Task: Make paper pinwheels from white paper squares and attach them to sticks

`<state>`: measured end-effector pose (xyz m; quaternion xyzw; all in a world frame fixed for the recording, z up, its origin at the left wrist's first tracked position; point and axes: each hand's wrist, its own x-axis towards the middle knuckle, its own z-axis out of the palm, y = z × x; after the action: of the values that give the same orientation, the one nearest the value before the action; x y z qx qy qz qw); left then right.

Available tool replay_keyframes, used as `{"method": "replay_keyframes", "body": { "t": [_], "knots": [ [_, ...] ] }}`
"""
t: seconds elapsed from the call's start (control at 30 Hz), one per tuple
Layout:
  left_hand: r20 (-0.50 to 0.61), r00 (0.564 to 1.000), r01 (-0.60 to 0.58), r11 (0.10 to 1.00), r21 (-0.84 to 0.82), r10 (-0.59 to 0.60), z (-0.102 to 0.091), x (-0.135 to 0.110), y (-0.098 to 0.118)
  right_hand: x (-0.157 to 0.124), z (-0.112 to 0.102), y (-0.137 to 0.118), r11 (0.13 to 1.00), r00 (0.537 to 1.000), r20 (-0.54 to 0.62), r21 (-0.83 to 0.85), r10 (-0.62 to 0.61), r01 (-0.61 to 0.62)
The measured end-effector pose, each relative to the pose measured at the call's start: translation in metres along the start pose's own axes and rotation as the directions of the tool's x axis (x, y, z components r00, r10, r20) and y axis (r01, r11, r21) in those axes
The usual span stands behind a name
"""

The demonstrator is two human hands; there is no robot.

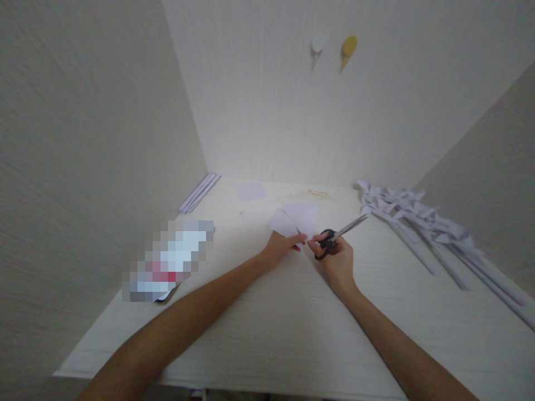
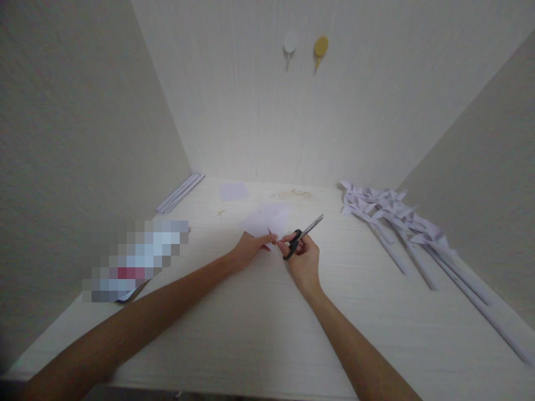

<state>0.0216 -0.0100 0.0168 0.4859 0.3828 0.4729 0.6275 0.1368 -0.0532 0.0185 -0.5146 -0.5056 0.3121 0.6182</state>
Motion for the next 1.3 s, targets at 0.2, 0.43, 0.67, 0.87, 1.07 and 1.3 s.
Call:
{"method": "replay_keyframes", "body": {
  "t": [0.2, 0.43, 0.67, 0.87, 1.07, 1.3],
  "knots": [
    [0.016, 1.0, -0.001, 1.0, -0.004, 0.001, 0.0002, -0.0002, 0.0013, 0.0004, -0.0007, 0.0026, 1.0, 1.0, 0.004, -0.001, -0.006, 0.006],
    [0.017, 1.0, 0.0, 1.0, 0.0, 0.0, 0.0002, -0.0005, 0.0028, 0.0011, -0.0005, 0.003, 1.0, 1.0, 0.001, -0.002, 0.002, -0.002],
    [0.021, 1.0, 0.01, 1.0, -0.022, -0.009, -0.0009, 0.0007, -0.0007, 0.0003, -0.0004, 0.0002, 1.0, 1.0, -0.013, -0.022, -0.004, 0.004],
    [0.032, 1.0, 0.0, 1.0, -0.011, 0.0, -0.0011, 0.0008, -0.0011, 0.0002, -0.0006, -0.0001, 0.999, 1.0, -0.004, -0.027, -0.017, 0.017],
    [0.027, 1.0, -0.004, 1.0, -0.012, 0.004, -0.0012, 0.0007, -0.0013, 0.0002, 0.0, 0.0, 0.999, 1.0, -0.004, -0.04, -0.016, 0.015],
    [0.016, 1.0, -0.002, 1.0, -0.017, 0.003, -0.002, 0.0023, -0.0042, 0.0001, -0.0005, -0.0002, 0.999, 1.0, 0.017, -0.037, -0.012, 0.013]
  ]
}}
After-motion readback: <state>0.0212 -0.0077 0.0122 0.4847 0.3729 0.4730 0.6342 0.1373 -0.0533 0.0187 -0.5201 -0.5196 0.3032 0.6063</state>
